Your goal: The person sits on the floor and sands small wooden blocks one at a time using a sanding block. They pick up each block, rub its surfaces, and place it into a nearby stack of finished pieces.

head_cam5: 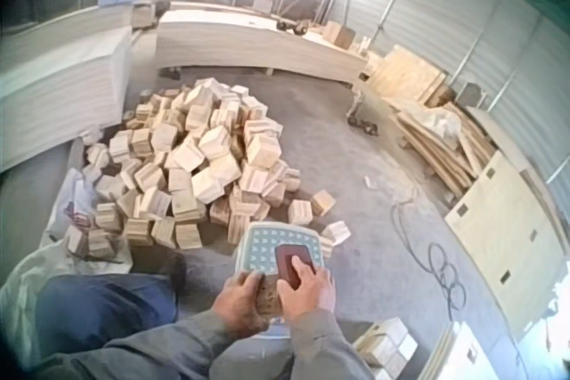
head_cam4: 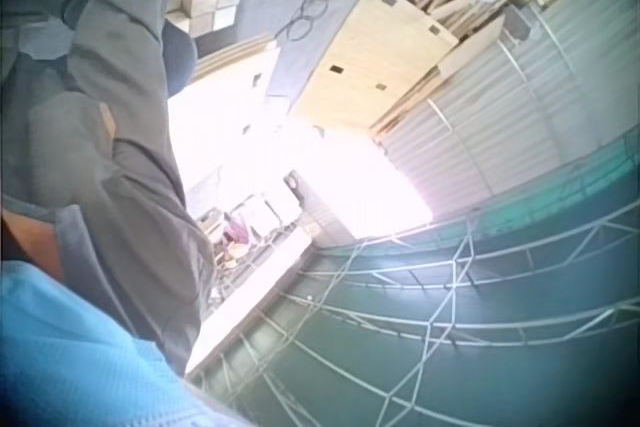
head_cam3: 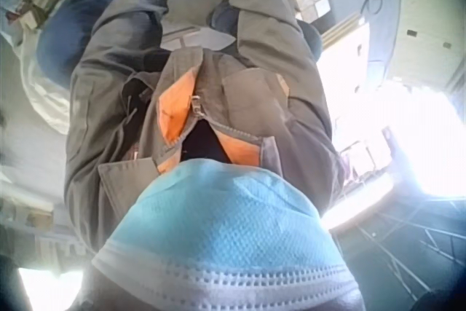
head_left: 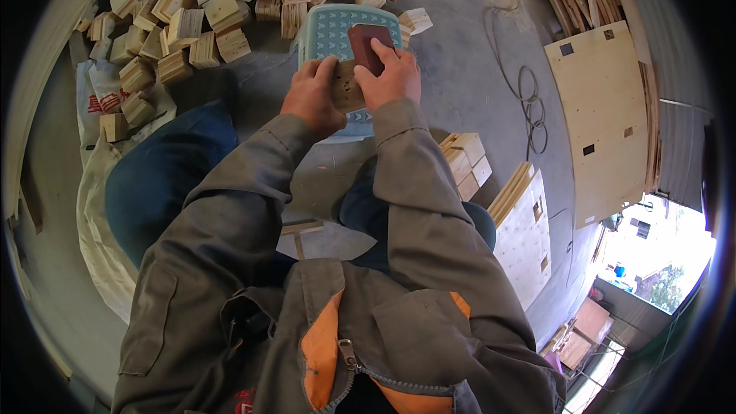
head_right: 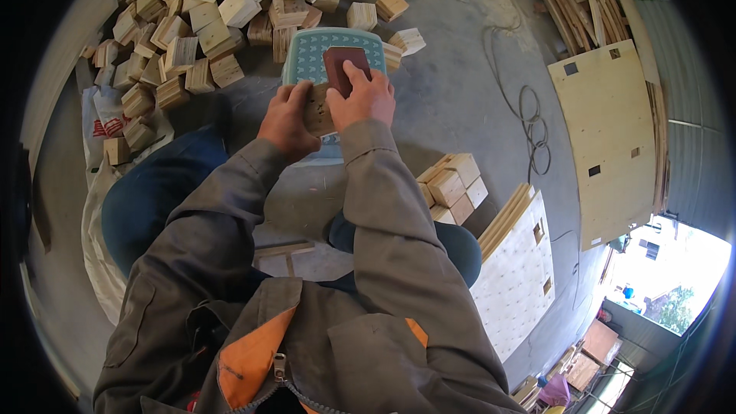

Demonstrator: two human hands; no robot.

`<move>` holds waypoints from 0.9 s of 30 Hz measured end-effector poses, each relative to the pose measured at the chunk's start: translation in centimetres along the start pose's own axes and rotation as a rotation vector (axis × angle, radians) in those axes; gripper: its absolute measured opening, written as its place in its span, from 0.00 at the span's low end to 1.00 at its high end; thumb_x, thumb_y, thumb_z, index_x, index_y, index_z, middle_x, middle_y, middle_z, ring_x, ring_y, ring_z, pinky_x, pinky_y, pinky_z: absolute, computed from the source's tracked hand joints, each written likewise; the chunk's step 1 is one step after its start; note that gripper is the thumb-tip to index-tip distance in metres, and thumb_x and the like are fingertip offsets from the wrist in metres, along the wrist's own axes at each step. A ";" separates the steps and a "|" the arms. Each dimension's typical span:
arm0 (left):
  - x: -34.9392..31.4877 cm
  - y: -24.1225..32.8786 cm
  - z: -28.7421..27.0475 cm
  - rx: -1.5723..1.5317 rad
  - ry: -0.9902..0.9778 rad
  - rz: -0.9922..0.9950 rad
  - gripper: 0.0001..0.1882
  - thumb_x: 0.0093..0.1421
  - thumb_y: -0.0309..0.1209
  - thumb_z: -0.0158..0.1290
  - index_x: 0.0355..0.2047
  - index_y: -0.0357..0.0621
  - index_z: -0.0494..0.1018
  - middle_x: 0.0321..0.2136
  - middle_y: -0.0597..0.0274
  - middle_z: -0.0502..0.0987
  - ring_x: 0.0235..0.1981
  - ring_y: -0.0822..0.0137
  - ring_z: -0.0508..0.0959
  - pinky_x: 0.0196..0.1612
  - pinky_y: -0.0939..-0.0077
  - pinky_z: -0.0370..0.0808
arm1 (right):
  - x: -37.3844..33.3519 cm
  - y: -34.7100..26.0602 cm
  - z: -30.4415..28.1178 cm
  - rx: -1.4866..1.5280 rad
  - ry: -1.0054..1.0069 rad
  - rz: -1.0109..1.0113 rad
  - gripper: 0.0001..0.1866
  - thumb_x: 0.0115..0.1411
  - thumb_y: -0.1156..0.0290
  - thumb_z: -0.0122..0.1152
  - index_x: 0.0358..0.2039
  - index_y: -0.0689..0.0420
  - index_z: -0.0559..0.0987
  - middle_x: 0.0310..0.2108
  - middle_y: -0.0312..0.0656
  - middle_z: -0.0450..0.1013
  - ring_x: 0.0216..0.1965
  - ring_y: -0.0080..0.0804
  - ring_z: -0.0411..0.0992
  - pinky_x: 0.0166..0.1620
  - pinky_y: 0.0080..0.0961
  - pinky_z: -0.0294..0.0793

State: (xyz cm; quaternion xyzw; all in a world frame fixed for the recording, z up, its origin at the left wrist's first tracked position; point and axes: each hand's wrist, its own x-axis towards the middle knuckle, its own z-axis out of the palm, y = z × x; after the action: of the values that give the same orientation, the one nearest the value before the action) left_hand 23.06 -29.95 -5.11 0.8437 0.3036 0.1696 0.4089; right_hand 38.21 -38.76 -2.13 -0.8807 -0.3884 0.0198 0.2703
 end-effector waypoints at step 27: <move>0.1 0.0 -0.3 -0.024 -0.047 -0.008 0.47 0.43 0.27 0.68 0.66 0.47 0.64 0.60 0.45 0.70 0.63 0.38 0.71 0.66 0.52 0.74 | -0.8 0.4 -0.2 0.023 0.029 -0.078 0.34 0.52 0.61 0.78 0.62 0.48 0.83 0.61 0.57 0.72 0.63 0.57 0.69 0.66 0.48 0.72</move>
State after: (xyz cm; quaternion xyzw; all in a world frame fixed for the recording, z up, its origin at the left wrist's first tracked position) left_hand 22.92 -29.69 -4.95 0.8414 0.2951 0.1517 0.4266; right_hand 37.97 -39.59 -2.24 -0.8618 -0.4184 0.0009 0.2868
